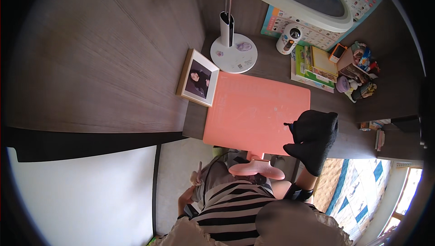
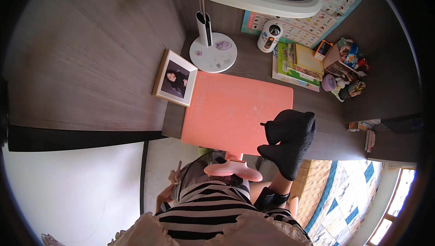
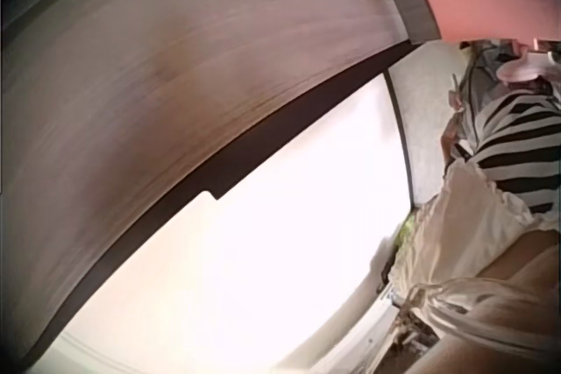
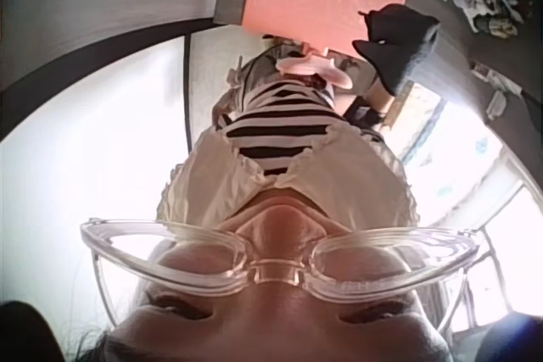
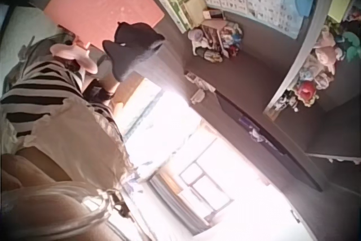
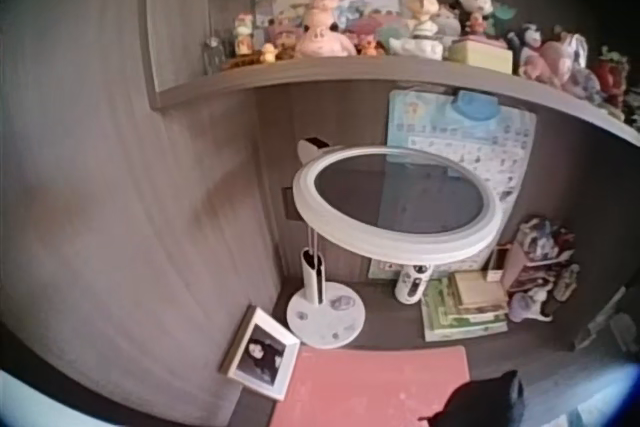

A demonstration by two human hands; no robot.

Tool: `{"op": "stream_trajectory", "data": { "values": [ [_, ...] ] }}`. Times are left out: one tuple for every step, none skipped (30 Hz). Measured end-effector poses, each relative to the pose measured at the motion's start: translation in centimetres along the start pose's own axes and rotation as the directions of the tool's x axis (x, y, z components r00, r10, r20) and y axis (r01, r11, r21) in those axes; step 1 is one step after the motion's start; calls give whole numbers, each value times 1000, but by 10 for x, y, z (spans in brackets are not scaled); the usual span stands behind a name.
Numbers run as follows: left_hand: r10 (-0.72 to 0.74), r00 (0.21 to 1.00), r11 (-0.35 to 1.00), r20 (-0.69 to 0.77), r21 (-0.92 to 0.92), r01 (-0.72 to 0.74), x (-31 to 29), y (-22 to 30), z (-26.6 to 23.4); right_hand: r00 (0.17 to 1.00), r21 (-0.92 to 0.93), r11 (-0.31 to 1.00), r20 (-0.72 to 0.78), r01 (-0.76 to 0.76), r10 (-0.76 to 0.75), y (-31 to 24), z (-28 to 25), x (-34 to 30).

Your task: Organizing and wiping toy figurines on a shelf in a bedroom.

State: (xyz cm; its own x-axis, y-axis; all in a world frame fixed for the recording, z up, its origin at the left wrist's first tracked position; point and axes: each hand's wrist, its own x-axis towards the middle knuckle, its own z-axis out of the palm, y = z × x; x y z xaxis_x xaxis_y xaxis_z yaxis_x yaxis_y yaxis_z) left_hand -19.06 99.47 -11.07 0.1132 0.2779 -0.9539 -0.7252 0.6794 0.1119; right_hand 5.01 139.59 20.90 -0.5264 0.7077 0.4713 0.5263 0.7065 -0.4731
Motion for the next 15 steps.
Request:
{"op": "stream_trajectory", "data": {
  "values": [
    [-4, 1000, 1000, 12, 4, 4, -4, 1, 2, 1000, 2, 1000, -2, 3, -3, 1, 0, 0],
    [-5, 1000, 1000, 21, 15, 5, -8, 6, 2, 1000, 0, 1000, -5, 3, -3, 0, 1, -1],
    [-7, 1000, 1000, 31, 29, 6, -10, 10, 4, 1000, -3, 1000, -4, 3, -3, 1, 0, -3],
    [-7, 999, 999, 34, 35, 6, -11, 16, 7, 1000, -9, 1000, -5, 1, -1, 0, -1, -5],
    [-12, 1000, 993, 29, 117, 8, -11, 28, 9, 1000, -17, 1000, -11, -2, 2, -1, 0, -6],
    [-15, 1000, 980, 24, 198, 10, -10, 39, 9, 1000, -29, 1000, -13, -7, 6, -2, 1, -9],
    [-16, 999, 977, 29, 212, 9, -7, 49, 4, 1000, -37, 999, -13, -6, 6, -4, 0, -11],
    [-19, 995, 925, 101, 380, -21, 0, 61, -9, 1000, -43, 999, -8, -4, 4, -5, 1, -14],
    [-19, 987, 856, 159, 513, -66, 3, 67, -27, 1000, -31, 999, 5, 17, -17, -10, 7, -13],
    [-91, 984, 747, 155, 664, -36, 22, 89, -45, 1000, -52, 999, 4, 12, -12, -14, 7, -18],
    [-60, 988, 476, 139, 874, -94, 6, 121, -23, 1000, -65, 998, -12, -3, 3, -21, 0, -21],
    [65, 996, 431, 62, 898, -84, -3, 143, -10, 1000, -72, 997, -27, -16, 14, -25, 0, -24],
    [145, 982, 415, 125, 893, -175, -23, 168, 11, 999, -79, 996, -43, -31, 28, -29, 2, -26],
    [186, 933, 318, 308, 879, -354, -18, 193, 25, 996, -119, 990, -63, -73, 66, -32, -2, -31],
    [237, 856, 209, 459, 837, -506, -22, 201, 29, 995, -118, 990, -76, -75, 66, -36, -2, -31]
  ]
}}
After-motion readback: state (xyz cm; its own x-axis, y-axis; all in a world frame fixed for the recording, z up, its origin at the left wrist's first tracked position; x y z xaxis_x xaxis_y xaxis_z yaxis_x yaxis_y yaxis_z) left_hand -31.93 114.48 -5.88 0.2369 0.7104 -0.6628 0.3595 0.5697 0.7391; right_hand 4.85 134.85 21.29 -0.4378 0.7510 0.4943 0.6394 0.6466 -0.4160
